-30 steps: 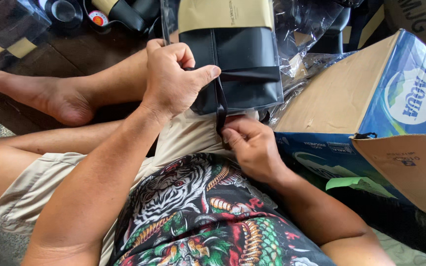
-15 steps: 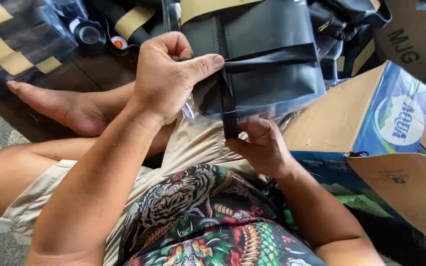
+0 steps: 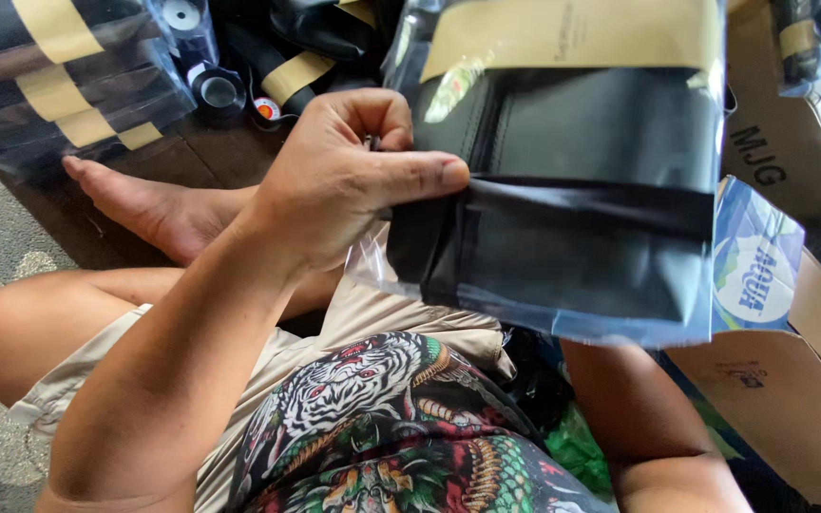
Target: The person sits cross-legged on the floor and ties a black ribbon around a black toiletry bag inside a clear plastic sleeve. They wrap the ribbon, form a bow, and adjust the loops and tails to secure the package.
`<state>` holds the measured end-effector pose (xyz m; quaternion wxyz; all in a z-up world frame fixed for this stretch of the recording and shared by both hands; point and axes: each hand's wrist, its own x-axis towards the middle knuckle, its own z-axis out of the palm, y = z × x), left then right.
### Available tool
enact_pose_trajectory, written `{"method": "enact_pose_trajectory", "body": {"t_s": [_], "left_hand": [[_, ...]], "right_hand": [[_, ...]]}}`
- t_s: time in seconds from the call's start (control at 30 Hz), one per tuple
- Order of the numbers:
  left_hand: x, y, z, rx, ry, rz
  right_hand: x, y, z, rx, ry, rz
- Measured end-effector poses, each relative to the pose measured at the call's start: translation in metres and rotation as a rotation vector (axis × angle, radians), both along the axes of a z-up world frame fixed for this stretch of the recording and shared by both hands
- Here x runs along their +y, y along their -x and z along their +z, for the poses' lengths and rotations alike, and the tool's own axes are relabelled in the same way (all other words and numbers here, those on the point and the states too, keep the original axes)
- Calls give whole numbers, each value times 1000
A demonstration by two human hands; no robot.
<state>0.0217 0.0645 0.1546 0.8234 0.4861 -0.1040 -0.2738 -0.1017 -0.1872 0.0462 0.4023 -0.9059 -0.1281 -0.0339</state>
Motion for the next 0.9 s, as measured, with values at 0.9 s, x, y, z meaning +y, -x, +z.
{"method": "enact_pose_trajectory", "body": {"t_s": [0.9], "left_hand": [[35, 2, -66, -293, -405, -230]], "right_hand": [[-41, -160, 38, -4, -349, -111]]}}
